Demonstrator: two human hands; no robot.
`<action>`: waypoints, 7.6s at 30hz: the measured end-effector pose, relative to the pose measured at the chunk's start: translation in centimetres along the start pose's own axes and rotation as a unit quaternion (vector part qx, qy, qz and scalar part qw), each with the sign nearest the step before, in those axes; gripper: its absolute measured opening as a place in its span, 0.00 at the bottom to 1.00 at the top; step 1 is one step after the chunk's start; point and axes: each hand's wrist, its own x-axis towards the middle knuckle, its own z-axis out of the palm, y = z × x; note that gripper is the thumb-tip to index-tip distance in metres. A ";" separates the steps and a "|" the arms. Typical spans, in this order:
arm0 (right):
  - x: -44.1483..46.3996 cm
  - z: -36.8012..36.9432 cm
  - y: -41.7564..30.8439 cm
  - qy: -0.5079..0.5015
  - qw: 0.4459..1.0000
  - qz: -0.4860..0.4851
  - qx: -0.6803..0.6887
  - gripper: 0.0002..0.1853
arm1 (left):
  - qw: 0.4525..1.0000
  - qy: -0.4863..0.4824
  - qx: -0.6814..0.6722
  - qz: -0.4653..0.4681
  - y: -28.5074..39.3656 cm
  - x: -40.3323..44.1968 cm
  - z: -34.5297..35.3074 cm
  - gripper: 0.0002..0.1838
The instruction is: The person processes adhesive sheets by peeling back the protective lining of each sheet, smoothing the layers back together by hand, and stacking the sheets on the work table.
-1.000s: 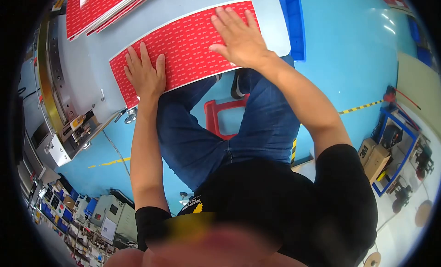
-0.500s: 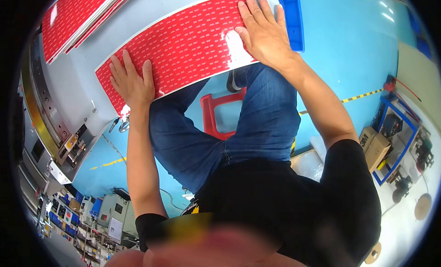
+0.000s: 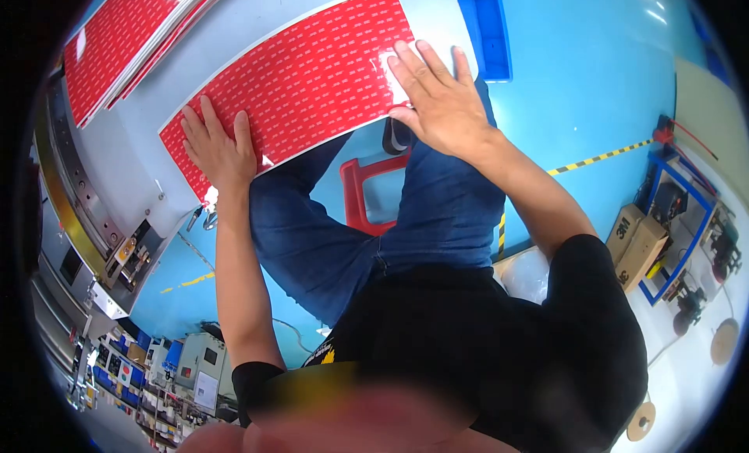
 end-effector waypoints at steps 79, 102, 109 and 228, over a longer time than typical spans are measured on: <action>-14.4 -14.7 0.9 0.065 0.764 -0.037 0.641 0.28 | 0.672 0.036 -0.737 -0.061 -9.6 -7.2 -18.3 0.11; -11.1 -11.1 2.0 0.197 0.642 0.139 0.728 0.19 | 0.711 0.065 -0.696 -0.075 -4.1 -8.0 -20.8 0.15; -11.3 -10.8 3.0 0.223 0.628 0.125 0.735 0.18 | 0.691 0.108 -0.709 -0.093 -2.2 -8.3 -21.1 0.17; 15.1 39.9 27.2 -0.103 0.711 0.578 0.387 0.42 | 0.959 -0.085 -0.077 0.259 24.7 0.2 3.0 0.36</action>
